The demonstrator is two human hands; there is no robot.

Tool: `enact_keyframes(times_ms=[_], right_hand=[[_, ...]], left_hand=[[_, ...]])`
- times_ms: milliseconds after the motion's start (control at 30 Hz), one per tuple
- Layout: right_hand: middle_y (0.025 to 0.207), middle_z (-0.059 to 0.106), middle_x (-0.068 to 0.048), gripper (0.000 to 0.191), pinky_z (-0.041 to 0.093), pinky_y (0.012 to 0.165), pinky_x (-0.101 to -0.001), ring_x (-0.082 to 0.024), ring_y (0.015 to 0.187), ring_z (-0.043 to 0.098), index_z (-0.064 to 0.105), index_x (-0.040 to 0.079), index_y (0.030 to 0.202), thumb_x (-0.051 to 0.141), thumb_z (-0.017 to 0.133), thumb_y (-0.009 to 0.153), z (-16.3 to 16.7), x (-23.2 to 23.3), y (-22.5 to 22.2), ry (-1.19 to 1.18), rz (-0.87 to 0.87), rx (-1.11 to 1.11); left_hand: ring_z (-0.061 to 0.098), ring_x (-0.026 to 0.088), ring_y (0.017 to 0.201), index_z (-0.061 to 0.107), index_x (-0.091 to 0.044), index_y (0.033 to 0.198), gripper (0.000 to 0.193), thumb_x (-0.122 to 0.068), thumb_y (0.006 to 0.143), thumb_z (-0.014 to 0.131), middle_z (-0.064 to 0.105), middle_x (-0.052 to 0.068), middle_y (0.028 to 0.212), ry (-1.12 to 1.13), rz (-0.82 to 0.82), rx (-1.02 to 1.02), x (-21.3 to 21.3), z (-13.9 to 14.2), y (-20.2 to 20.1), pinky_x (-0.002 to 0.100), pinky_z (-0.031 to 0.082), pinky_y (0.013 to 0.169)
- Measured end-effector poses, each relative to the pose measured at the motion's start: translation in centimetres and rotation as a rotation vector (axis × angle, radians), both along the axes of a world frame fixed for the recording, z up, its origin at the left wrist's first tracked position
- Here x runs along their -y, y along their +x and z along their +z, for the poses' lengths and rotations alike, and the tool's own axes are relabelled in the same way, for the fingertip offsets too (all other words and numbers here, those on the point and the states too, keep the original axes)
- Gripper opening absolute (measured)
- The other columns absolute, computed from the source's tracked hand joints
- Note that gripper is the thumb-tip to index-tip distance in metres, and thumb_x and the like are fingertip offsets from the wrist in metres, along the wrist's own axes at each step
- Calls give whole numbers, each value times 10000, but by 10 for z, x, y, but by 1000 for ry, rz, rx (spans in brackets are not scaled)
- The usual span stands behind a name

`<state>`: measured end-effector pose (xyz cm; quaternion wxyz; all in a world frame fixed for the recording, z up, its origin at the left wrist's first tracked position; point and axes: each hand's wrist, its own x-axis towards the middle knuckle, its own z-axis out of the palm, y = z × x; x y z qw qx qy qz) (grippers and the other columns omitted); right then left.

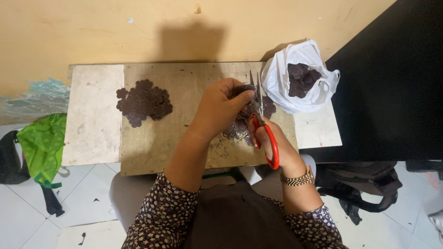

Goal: The person uses red-handled scissors to cut dark brown material into small circular pieces. The cut pieces are placed into a white plastic bag on the table. The person repeatedly picks up material, cuts it, and transfers the pieces to the bag.

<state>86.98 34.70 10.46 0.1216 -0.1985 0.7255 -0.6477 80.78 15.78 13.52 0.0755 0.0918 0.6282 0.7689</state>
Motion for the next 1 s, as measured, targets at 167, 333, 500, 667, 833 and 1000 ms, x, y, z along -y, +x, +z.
enact_keyframes(times_ms=[167,333,500,667,833,1000], right_hand=[[714,448,-1,437,398,591,-270,-121,647,429,502,58,918,470,442,1053,-9,2,-1,-52,-22,72],[719,444,0,459,392,589,-267,-116,639,424,516,56,936,500,477,1043,-14,1,-2,-95,-33,108],[734,453,12,567,386,571,-254,-103,633,430,524,65,955,620,430,1019,-19,-1,-3,-79,-30,67],[719,437,11,580,375,540,-261,-102,606,415,490,67,883,630,467,1021,-27,1,-4,-138,-71,169],[717,446,15,399,375,539,-252,-100,608,433,501,79,879,441,430,1031,-25,4,-4,-172,-105,231],[726,499,-11,115,429,618,-270,-127,678,485,507,53,895,113,426,950,-10,5,-4,-44,-76,167]], left_hand=[[611,63,645,682,3,951,133,-120,931,728,698,23,774,16,2,10,-1,0,-2,231,508,577],[612,57,665,688,4,960,123,-112,938,723,709,20,798,33,-1,4,0,-2,-2,226,507,589],[613,63,671,686,13,983,126,-101,944,722,703,21,809,69,-15,-6,-1,-6,-4,229,512,602],[625,70,680,685,19,999,135,-100,941,716,709,29,819,62,-16,-4,0,-8,-6,235,527,614],[644,60,839,692,5,1052,124,-96,981,682,726,37,945,-4,-2,-118,3,-7,-3,225,549,742],[624,103,808,650,-7,1116,147,-80,991,634,693,52,935,64,-24,67,8,-4,2,261,528,700]])
